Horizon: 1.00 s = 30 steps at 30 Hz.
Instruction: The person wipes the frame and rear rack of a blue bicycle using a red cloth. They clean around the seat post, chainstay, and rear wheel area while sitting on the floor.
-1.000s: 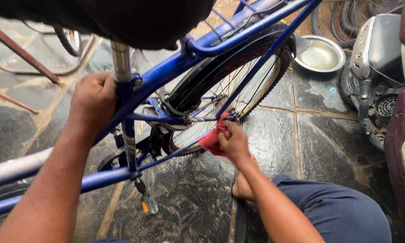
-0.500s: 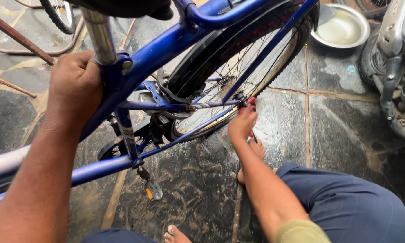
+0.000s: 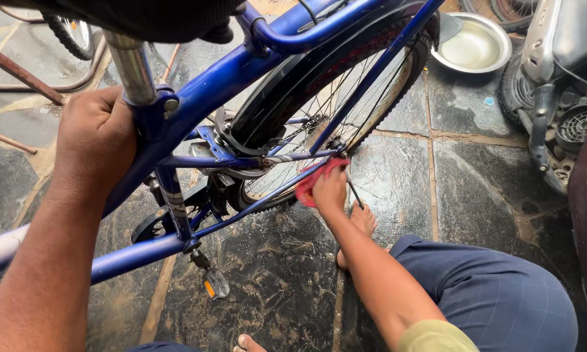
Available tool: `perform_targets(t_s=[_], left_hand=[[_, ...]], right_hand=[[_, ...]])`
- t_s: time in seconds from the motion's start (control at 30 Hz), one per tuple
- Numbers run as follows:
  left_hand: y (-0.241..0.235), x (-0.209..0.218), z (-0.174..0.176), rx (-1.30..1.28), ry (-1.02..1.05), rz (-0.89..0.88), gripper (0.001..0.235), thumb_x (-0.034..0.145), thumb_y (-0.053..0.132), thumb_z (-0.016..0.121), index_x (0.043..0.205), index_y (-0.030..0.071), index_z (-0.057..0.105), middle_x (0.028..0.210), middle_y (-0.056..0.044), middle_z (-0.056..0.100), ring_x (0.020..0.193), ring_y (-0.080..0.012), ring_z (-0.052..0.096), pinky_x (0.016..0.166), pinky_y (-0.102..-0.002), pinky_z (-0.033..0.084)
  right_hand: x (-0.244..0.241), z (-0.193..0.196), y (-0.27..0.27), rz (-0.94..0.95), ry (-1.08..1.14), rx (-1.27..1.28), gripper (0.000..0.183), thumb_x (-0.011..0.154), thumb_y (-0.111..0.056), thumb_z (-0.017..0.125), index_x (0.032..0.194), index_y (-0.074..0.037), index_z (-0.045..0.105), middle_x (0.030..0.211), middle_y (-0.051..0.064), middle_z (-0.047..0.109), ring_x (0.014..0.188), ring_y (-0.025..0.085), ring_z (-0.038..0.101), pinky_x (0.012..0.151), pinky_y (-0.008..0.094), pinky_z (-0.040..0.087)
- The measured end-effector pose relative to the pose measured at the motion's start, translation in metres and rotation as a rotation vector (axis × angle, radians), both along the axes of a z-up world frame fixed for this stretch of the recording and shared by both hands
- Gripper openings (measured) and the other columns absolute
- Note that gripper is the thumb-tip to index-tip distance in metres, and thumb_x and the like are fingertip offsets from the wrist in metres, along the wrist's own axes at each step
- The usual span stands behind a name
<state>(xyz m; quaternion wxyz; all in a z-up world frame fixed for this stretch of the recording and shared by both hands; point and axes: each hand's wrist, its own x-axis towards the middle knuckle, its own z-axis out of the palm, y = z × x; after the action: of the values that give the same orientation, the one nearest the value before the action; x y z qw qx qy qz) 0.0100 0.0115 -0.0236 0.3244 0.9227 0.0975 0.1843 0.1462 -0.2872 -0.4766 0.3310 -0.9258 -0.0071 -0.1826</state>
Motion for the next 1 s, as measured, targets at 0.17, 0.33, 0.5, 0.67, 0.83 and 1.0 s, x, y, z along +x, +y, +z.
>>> perform_targets(t_s=[0.17,0.33,0.5,0.67,0.83,1.0], left_hand=[[0.004,-0.002,0.0,0.089,-0.054,-0.064,0.053,0.114,0.039,0.051,0.082,0.0,0.067,0.063,-0.009,0.058,0.058,-0.0185,0.052,0.06,-0.039,0.043],[-0.001,0.001,0.004,0.024,0.004,0.001,0.052,0.11,0.039,0.05,0.079,0.002,0.069,0.062,-0.008,0.059,0.055,-0.0184,0.052,0.057,-0.039,0.043],[-0.001,0.001,0.005,0.013,-0.003,-0.007,0.047,0.109,0.038,0.05,0.083,0.005,0.072,0.063,-0.006,0.061,0.057,-0.0171,0.054,0.057,-0.038,0.044],[-0.002,0.001,0.0,0.006,-0.006,-0.004,0.047,0.108,0.04,0.051,0.087,0.006,0.075,0.065,-0.005,0.063,0.059,-0.0155,0.057,0.061,-0.035,0.047],[-0.003,-0.003,0.005,0.012,-0.018,-0.002,0.049,0.109,0.039,0.049,0.085,0.003,0.072,0.065,-0.006,0.062,0.06,-0.0159,0.055,0.06,-0.036,0.045],[-0.004,-0.002,0.004,0.003,0.003,-0.008,0.051,0.11,0.041,0.049,0.084,0.003,0.071,0.063,-0.006,0.06,0.058,-0.0167,0.053,0.059,-0.037,0.044]], right_hand=[[0.003,0.009,-0.048,-0.364,0.285,0.442,0.028,0.099,-0.026,0.053,0.114,-0.01,0.073,0.101,0.02,0.074,0.097,0.042,0.07,0.085,0.051,0.055],[0.013,0.035,-0.022,-0.245,0.048,0.218,0.049,0.082,-0.02,0.068,0.127,0.001,0.064,0.094,0.031,0.069,0.087,0.051,0.069,0.076,0.059,0.054],[-0.034,0.037,-0.02,0.021,0.241,0.192,0.057,0.088,-0.017,0.06,0.142,0.001,0.053,0.091,0.031,0.067,0.073,0.044,0.07,0.064,0.054,0.055],[-0.005,0.036,-0.048,-0.134,0.213,0.791,0.044,0.099,-0.004,0.052,0.142,-0.011,0.049,0.089,0.017,0.065,0.068,0.024,0.066,0.061,0.041,0.056],[0.008,0.017,0.023,0.002,0.398,1.452,0.07,0.098,-0.001,0.051,0.158,-0.03,0.029,0.087,0.007,0.055,0.057,0.014,0.054,0.052,0.033,0.05],[-0.037,-0.005,0.016,0.121,0.25,0.73,0.066,0.101,-0.006,0.062,0.16,-0.019,0.036,0.103,0.006,0.063,0.074,0.01,0.06,0.062,0.025,0.053]])
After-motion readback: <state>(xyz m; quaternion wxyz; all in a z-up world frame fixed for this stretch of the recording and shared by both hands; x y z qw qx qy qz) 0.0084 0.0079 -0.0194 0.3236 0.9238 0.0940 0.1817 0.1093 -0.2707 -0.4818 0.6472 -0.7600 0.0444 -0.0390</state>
